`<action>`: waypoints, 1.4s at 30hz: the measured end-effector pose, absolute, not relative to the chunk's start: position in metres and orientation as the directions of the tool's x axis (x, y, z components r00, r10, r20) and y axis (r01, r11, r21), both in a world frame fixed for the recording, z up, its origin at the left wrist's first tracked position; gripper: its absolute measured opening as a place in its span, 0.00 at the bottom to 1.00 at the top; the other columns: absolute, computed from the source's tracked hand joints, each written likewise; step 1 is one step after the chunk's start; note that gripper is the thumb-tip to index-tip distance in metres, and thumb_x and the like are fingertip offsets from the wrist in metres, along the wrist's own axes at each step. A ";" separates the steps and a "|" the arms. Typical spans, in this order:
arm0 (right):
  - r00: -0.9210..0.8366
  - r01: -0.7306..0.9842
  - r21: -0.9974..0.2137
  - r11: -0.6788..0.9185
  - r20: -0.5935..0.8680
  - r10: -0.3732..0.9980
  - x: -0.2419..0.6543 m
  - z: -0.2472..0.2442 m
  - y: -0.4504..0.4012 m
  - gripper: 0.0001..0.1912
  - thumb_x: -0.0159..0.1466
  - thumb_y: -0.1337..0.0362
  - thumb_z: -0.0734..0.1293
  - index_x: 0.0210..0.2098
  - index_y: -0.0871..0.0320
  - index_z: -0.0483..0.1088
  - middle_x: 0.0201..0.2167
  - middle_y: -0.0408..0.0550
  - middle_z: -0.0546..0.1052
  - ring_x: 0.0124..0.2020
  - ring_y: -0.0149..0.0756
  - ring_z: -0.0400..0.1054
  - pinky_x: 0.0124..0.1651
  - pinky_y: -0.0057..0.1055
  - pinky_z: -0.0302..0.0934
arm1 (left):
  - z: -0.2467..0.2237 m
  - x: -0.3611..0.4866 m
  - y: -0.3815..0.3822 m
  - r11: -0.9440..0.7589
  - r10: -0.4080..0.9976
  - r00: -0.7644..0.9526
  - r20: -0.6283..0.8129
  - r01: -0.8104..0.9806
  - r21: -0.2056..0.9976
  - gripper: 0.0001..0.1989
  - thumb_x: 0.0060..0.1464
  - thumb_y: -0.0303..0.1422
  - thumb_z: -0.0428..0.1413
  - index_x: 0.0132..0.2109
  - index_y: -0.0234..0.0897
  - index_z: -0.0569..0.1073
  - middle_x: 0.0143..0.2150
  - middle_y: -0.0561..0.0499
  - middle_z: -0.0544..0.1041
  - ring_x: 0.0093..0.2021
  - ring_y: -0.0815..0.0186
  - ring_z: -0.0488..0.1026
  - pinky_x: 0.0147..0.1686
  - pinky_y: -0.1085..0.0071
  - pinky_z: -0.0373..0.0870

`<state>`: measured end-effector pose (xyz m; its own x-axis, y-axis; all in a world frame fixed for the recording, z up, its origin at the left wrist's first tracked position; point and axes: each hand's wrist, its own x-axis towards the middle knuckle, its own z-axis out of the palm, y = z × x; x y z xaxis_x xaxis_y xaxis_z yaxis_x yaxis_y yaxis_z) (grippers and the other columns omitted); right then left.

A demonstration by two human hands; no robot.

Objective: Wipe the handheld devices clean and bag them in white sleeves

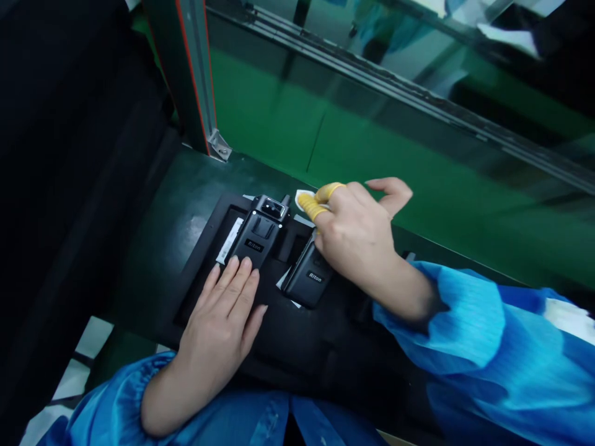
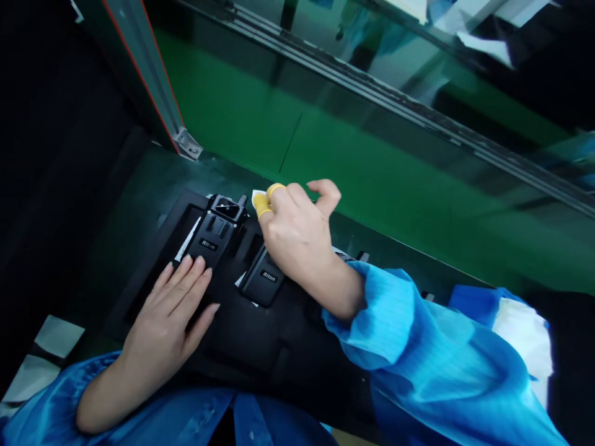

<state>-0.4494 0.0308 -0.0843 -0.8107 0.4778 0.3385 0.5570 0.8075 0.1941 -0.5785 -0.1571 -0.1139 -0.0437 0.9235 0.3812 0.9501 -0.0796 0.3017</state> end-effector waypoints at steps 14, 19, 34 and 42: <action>-0.898 0.403 0.124 0.907 0.243 0.366 -0.454 -0.084 0.026 0.19 0.68 0.71 0.55 0.29 0.53 0.74 0.32 0.41 0.74 0.37 0.30 0.61 0.53 0.44 0.42 | -0.114 -0.580 -0.157 -0.092 0.928 -0.032 0.370 0.946 0.312 0.17 0.62 0.29 0.52 0.55 0.24 0.69 0.55 0.36 0.76 0.57 0.49 0.72 0.56 0.51 0.69; -0.802 0.557 0.055 0.829 0.294 0.519 -0.439 -0.074 0.024 0.20 0.68 0.67 0.54 0.26 0.56 0.73 0.30 0.46 0.74 0.35 0.33 0.62 0.49 0.46 0.45 | -0.114 -0.579 -0.158 -0.086 0.928 -0.044 0.370 0.941 0.327 0.17 0.62 0.29 0.53 0.55 0.25 0.69 0.55 0.36 0.76 0.59 0.50 0.71 0.57 0.52 0.69; -0.923 0.268 0.191 0.944 0.334 0.194 -0.461 -0.092 -0.018 0.18 0.66 0.73 0.57 0.23 0.57 0.71 0.27 0.42 0.70 0.34 0.31 0.56 0.51 0.40 0.40 | -0.116 -0.580 -0.157 -0.074 0.930 -0.065 0.361 0.931 0.359 0.17 0.62 0.30 0.51 0.55 0.25 0.71 0.57 0.37 0.75 0.59 0.52 0.71 0.59 0.51 0.67; -0.904 0.337 0.237 0.911 0.352 0.243 -0.475 -0.100 -0.022 0.19 0.67 0.72 0.56 0.27 0.56 0.73 0.29 0.45 0.71 0.36 0.33 0.55 0.51 0.43 0.39 | -0.116 -0.579 -0.157 -0.071 0.923 -0.075 0.378 0.931 0.358 0.17 0.62 0.30 0.51 0.54 0.25 0.71 0.56 0.36 0.75 0.60 0.51 0.70 0.59 0.51 0.67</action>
